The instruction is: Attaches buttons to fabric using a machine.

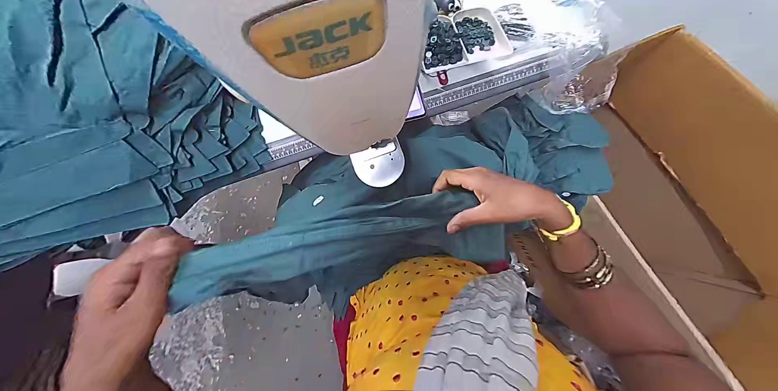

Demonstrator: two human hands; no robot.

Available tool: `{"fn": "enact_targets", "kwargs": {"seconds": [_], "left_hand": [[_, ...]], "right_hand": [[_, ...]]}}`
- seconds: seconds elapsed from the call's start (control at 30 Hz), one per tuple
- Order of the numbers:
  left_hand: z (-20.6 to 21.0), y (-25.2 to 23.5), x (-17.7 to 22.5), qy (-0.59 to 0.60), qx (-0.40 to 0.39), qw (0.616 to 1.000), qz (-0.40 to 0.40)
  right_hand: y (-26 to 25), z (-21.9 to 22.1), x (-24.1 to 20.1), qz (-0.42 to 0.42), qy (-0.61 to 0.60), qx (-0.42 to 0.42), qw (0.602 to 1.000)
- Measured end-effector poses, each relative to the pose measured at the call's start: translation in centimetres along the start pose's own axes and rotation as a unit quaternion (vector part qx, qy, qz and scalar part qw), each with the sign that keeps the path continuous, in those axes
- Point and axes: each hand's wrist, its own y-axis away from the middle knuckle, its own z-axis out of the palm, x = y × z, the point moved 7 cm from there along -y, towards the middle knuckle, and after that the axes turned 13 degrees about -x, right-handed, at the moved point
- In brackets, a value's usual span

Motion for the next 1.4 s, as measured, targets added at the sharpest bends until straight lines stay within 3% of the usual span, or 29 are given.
{"fn": "enact_targets", "kwargs": {"seconds": [0.1,0.2,0.33,0.4,0.5,0.6,0.7,0.8,0.9,1.03,1.2,1.4], "left_hand": [[2.0,0.5,-5.1,-0.213,0.003,0.968,-0.133],[4.9,0.4,-6.5,-0.264,-0.007,0.958,-0.116],[11.6,-1.2,0.5,-0.188,0.016,0.982,0.017],[15.9,-2.0,4.6,-0.137,-0.011,0.987,0.078],[21.9,-3.5,8.4,-0.09,-0.091,0.984,0.122],[25.2,-4.7,9.7,-0.089,-0.11,0.981,0.135],[26.3,-5.1,9.5,-0.097,-0.117,0.98,0.126],[26.9,-4.8,8.9,-0.122,-0.12,0.978,0.117],[27.4,-4.7,8.4,-0.153,-0.102,0.978,0.096],[27.1,-4.7,7.6,-0.142,-0.081,0.986,0.043],[27.0,-5.2,7.1,-0.132,-0.072,0.989,0.01],[24.8,-4.9,8.4,-0.023,-0.049,0.995,0.082]], "right_hand": [[-1.1,-0.4,2.8,0.084,-0.003,0.024,0.996],[-1.8,-0.3,3.8,0.149,0.007,0.045,0.988],[-2.4,0.6,3.9,0.156,0.007,0.027,0.987],[-2.3,1.1,3.5,0.149,-0.002,0.019,0.989],[-1.8,1.6,2.9,0.144,0.025,0.0,0.989],[-1.2,1.4,1.9,0.142,0.1,-0.001,0.985],[-0.9,0.1,-0.2,0.081,0.124,0.075,0.986],[-1.8,-2.6,-3.1,-0.001,0.084,0.217,0.973],[-4.7,-4.4,-4.5,-0.055,0.039,0.287,0.956],[-8.4,-4.9,-4.5,-0.032,-0.032,0.295,0.954],[-8.9,-4.8,-4.3,0.028,-0.069,0.3,0.951],[-6.3,-4.2,-4.7,0.003,-0.036,0.258,0.966]]}}
